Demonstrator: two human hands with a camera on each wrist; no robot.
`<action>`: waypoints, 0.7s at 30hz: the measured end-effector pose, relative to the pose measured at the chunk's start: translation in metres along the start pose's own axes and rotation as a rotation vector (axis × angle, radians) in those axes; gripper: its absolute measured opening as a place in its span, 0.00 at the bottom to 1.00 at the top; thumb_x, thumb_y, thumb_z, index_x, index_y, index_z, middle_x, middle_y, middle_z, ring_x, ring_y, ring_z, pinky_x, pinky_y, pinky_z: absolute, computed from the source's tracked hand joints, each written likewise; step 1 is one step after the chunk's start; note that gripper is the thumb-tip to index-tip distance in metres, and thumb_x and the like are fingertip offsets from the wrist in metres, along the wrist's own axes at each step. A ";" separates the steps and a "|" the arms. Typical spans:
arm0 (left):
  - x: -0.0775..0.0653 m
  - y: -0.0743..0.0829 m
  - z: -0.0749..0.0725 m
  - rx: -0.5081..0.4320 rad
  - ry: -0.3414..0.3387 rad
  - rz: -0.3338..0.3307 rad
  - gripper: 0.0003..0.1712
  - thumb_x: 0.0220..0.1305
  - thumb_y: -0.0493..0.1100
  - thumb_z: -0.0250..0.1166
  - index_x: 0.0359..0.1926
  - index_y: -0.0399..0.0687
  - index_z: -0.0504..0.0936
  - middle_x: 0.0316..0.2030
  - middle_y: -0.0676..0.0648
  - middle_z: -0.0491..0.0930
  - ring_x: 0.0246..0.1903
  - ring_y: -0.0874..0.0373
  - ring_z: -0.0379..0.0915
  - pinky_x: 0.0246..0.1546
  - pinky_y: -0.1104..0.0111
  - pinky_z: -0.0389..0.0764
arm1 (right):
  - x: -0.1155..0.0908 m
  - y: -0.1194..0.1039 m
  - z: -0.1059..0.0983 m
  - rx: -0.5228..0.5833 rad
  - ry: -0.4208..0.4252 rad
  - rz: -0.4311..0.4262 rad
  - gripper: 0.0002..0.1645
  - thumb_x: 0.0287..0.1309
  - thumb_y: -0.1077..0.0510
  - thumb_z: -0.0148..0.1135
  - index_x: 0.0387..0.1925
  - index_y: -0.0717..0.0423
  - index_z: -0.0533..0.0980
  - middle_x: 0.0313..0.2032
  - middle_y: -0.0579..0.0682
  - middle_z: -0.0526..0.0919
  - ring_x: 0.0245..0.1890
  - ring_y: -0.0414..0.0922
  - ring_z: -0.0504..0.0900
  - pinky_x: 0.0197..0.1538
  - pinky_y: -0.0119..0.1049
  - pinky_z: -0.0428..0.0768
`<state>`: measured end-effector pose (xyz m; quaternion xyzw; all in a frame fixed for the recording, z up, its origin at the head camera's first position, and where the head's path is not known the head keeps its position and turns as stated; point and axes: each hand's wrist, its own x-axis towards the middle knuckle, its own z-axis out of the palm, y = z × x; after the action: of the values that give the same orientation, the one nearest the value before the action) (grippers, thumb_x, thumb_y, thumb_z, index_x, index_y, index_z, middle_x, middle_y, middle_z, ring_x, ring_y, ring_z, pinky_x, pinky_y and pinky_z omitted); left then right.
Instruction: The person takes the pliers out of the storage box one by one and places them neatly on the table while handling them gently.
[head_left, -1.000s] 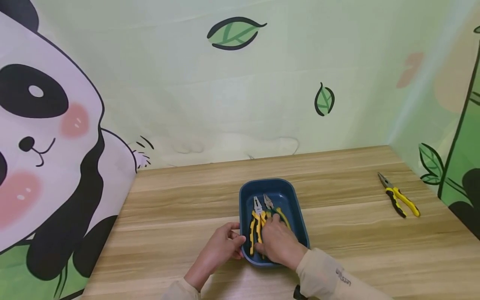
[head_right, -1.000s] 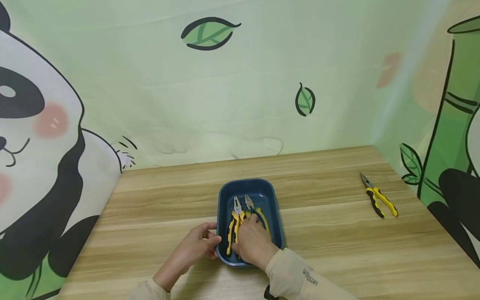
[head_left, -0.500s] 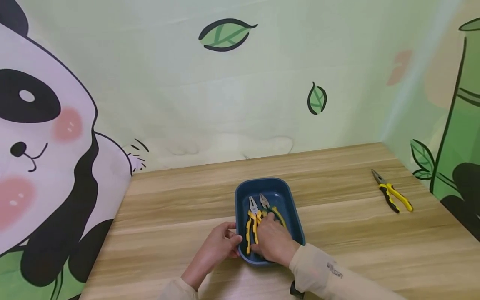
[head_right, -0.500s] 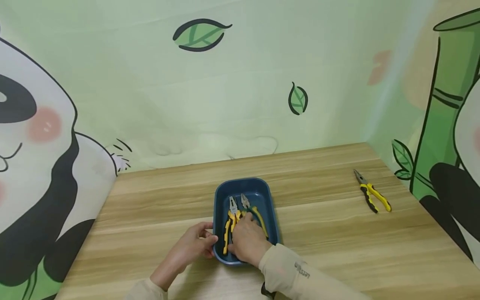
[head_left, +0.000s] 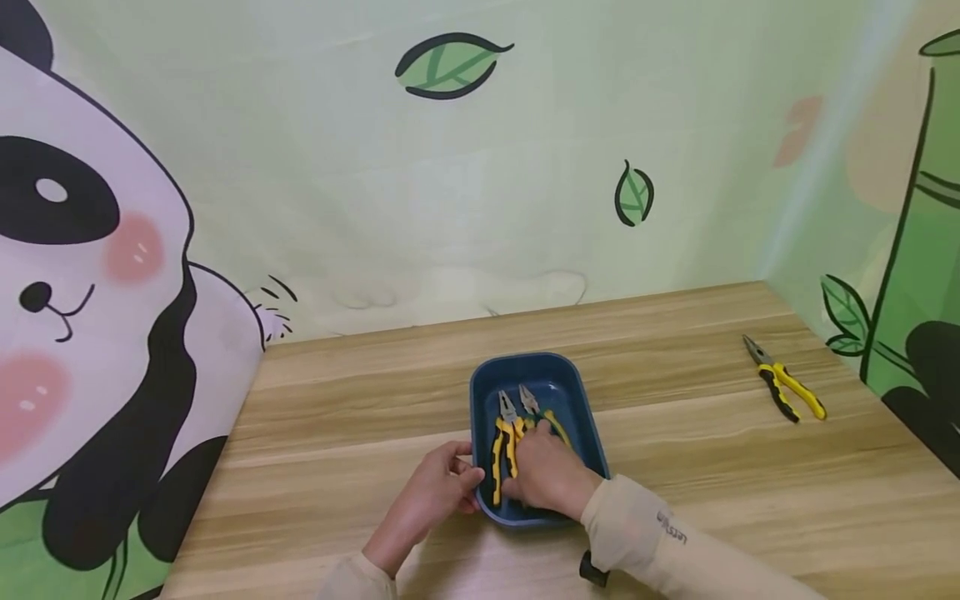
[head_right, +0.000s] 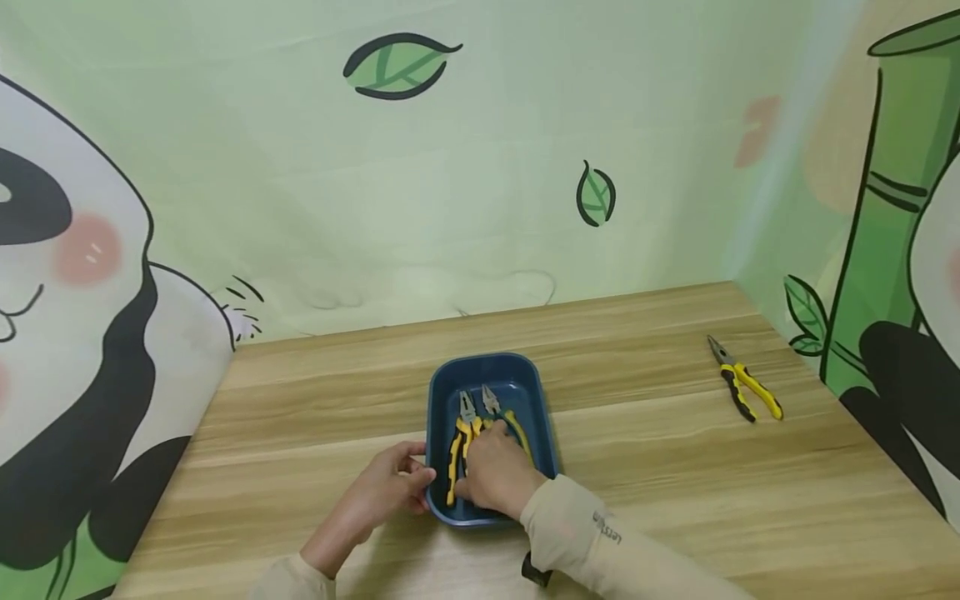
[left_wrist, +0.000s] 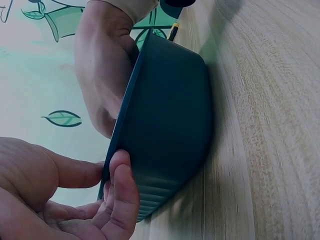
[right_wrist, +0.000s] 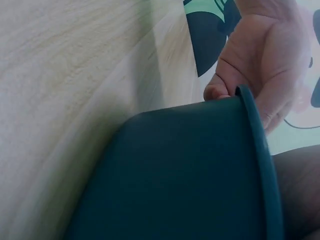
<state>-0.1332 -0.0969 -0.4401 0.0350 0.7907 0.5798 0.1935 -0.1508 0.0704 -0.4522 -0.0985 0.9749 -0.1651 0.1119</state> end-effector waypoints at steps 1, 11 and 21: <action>0.000 0.000 0.000 0.000 -0.001 0.000 0.24 0.63 0.31 0.57 0.59 0.26 0.64 0.33 0.34 0.75 0.20 0.58 0.76 0.22 0.64 0.81 | 0.001 0.000 -0.001 0.016 -0.010 0.005 0.31 0.42 0.43 0.71 0.30 0.69 0.75 0.35 0.59 0.66 0.21 0.47 0.71 0.28 0.38 0.78; 0.001 0.000 -0.002 0.011 -0.004 0.001 0.24 0.63 0.32 0.58 0.59 0.27 0.65 0.32 0.37 0.76 0.21 0.57 0.76 0.22 0.65 0.81 | 0.000 0.003 -0.019 0.107 -0.127 0.051 0.25 0.46 0.43 0.67 0.30 0.62 0.75 0.33 0.55 0.68 0.25 0.48 0.71 0.27 0.37 0.74; 0.000 0.000 -0.003 -0.001 -0.006 -0.001 0.24 0.63 0.32 0.57 0.59 0.27 0.64 0.31 0.37 0.75 0.20 0.57 0.76 0.21 0.65 0.80 | 0.002 0.015 -0.034 0.330 -0.241 0.084 0.22 0.55 0.44 0.57 0.35 0.60 0.73 0.23 0.51 0.74 0.20 0.45 0.73 0.21 0.35 0.70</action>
<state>-0.1342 -0.0993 -0.4394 0.0364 0.7897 0.5802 0.1962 -0.1633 0.0946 -0.4262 -0.0572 0.9175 -0.3048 0.2492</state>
